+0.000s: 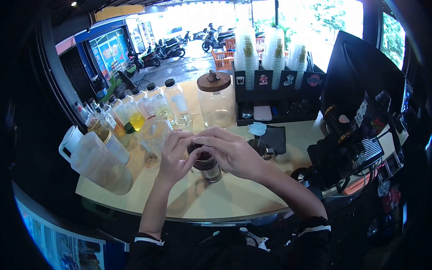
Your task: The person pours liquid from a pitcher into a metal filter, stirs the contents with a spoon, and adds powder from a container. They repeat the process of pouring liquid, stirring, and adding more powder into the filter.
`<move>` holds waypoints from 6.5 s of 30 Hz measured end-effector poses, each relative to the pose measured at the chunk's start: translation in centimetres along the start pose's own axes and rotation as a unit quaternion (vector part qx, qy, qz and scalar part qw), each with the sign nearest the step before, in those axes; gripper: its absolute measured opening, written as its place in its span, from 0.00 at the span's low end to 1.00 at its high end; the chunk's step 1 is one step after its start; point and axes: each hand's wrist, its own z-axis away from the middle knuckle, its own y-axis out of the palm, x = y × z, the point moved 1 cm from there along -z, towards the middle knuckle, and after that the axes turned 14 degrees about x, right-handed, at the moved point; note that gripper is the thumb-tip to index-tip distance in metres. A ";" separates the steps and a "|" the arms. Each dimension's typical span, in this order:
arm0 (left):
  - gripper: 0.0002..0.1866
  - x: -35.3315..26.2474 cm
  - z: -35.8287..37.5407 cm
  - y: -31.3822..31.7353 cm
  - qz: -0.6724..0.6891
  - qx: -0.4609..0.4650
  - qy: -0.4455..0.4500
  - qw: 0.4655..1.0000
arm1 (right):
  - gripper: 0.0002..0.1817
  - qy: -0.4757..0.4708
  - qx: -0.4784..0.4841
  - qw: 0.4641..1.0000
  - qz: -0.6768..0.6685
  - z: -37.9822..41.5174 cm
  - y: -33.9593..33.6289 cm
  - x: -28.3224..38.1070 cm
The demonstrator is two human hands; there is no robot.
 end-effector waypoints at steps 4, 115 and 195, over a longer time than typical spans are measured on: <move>0.37 0.2 0.9 -0.6 0.074 0.042 -0.173 0.981 | 0.15 0.025 -0.018 0.999 -0.017 0.8 0.2 -0.2; 0.44 2.4 -0.2 -0.6 -0.022 0.138 -0.029 0.990 | 0.09 0.083 0.098 0.978 -0.163 -2.5 -3.3 -1.0; 0.45 1.6 0.0 -0.6 -0.010 0.107 -0.059 0.992 | 0.07 0.092 0.041 0.967 -0.234 -1.5 -3.9 -1.5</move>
